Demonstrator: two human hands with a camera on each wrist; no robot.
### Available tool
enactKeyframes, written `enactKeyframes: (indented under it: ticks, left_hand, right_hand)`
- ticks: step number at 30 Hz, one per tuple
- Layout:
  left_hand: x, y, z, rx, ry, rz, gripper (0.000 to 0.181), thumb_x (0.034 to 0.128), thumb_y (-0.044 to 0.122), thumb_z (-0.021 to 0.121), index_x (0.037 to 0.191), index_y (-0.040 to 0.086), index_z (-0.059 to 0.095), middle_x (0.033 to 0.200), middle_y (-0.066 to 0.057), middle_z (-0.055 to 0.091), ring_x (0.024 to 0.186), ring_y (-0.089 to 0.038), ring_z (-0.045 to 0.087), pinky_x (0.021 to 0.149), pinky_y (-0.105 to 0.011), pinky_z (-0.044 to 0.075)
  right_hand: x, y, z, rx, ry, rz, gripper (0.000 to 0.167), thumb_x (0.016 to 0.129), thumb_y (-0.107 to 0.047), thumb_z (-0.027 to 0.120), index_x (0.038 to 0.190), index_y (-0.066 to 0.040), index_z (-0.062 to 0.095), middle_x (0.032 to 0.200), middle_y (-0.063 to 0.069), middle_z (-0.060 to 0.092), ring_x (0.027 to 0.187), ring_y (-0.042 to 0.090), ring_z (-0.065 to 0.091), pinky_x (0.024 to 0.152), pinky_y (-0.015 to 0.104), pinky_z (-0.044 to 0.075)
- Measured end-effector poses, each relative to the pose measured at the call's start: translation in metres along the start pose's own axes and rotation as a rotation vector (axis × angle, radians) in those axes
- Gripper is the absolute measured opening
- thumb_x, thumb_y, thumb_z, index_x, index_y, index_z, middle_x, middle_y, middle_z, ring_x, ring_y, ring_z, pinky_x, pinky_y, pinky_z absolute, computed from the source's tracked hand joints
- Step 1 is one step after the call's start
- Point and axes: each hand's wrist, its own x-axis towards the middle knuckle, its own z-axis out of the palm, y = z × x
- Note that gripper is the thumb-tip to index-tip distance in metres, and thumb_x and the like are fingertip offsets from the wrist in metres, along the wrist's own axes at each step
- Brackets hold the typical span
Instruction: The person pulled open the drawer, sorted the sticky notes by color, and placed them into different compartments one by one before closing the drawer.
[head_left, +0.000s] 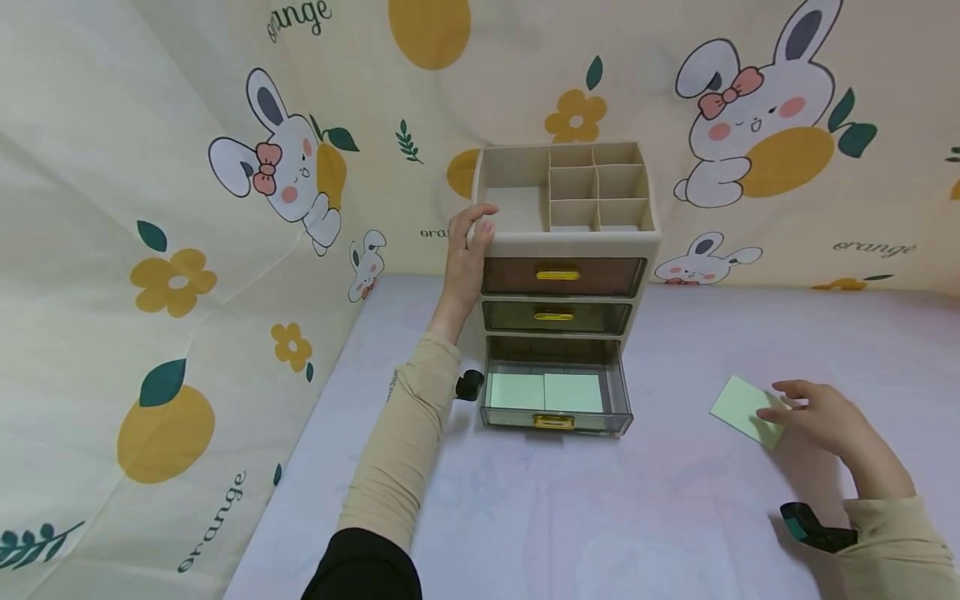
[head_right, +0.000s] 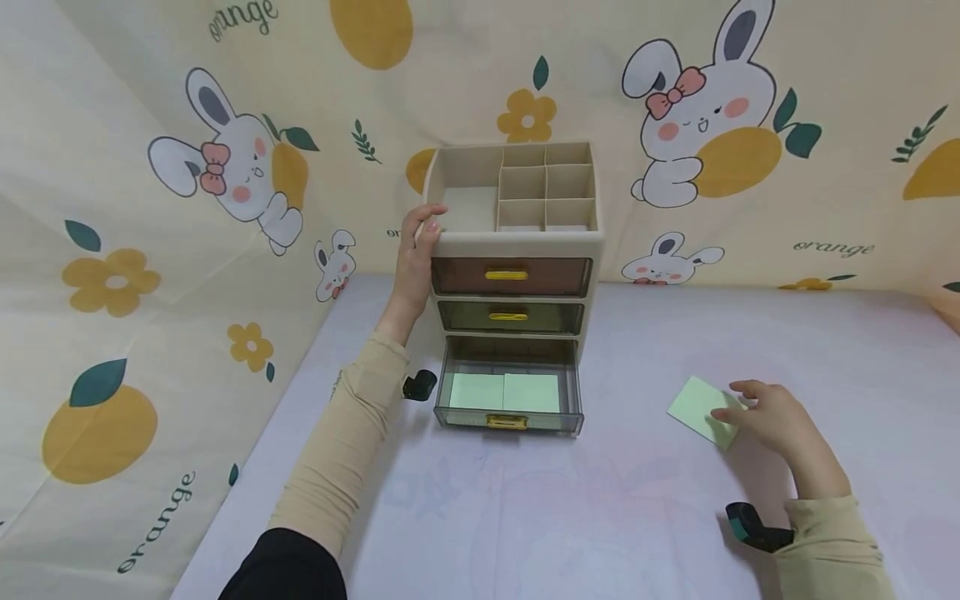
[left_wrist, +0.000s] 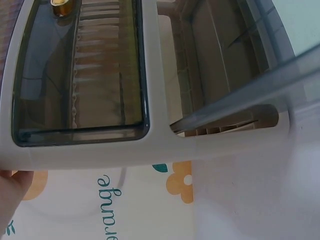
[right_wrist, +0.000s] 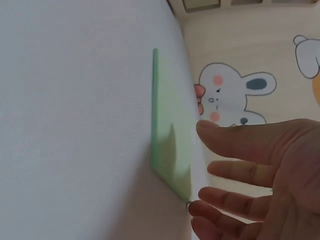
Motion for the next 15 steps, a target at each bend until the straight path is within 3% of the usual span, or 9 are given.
enactKeyframes:
  ticks: [8,15]
  left_hand:
    - [-0.0002,-0.0011,0.0005,0.005,0.0,0.009,0.052,0.0853,0.045,0.037,0.124,0.012,0.05,0.136,-0.007,0.038,0.128,-0.016,0.034,0.109,-0.04,0.025]
    - [0.0,-0.0008,0.0004,0.003,-0.003,0.004,0.051,0.0857,0.045,0.037,0.124,0.013,0.05,0.136,-0.006,0.037,0.127,-0.016,0.034,0.108,-0.04,0.026]
  right_hand:
    - [0.0012,0.0063,0.0047,-0.026,-0.016,0.041,0.07,0.084,-0.036,0.062,0.119,0.021,0.042,0.116,0.048,0.041,0.099,0.058,0.043,0.075,0.06,0.042]
    - [0.0,0.0052,0.0061,0.051,0.008,0.09,0.069,0.08,-0.032,0.065,0.114,0.022,0.038,0.111,0.046,0.04,0.094,0.052,0.045,0.072,0.052,0.043]
